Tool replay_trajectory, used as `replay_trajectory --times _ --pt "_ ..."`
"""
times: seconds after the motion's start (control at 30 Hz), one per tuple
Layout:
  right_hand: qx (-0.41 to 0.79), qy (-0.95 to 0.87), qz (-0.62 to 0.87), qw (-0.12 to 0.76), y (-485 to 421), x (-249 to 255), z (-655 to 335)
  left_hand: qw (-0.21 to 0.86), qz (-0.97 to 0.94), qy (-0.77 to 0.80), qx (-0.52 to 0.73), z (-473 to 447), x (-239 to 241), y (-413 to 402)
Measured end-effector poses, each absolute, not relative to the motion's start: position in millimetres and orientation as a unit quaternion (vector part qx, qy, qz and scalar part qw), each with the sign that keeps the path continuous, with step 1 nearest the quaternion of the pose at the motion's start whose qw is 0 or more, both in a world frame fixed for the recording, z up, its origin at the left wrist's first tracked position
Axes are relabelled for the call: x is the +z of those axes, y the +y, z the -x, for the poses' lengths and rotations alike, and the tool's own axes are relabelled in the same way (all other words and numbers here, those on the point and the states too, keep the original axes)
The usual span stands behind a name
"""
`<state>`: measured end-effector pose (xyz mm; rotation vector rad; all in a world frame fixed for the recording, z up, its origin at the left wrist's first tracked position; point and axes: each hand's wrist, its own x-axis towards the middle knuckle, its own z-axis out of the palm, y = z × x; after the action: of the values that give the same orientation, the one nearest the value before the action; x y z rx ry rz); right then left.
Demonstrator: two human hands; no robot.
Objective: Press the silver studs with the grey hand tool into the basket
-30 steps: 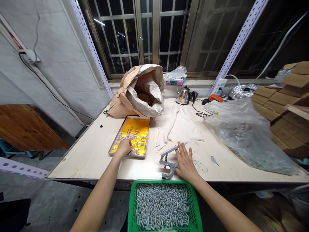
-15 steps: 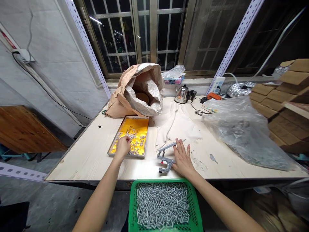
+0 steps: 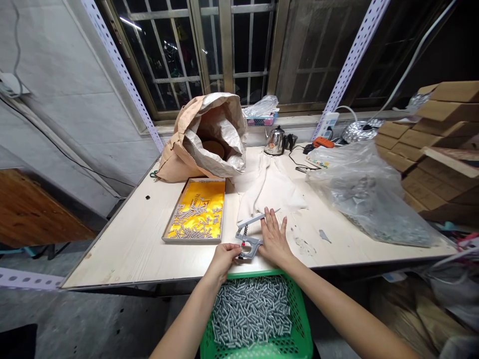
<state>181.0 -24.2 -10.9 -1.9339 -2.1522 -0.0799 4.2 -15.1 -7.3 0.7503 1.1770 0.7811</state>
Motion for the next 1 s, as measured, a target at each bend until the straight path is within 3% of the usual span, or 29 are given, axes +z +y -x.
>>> replay_trajectory --times 0.53,1.0 --pt "-0.048 -0.731 0.663 0.153 -31.0 -18.6 -178.2 0.613 -0.444 0.573 0.315 -7.7 -8.1 -14.2" --pt "-0.052 -0.712 0.675 0.185 -28.4 -11.9 -179.6 0.632 -0.396 0.570 0.345 -11.8 1.4 -17.3"
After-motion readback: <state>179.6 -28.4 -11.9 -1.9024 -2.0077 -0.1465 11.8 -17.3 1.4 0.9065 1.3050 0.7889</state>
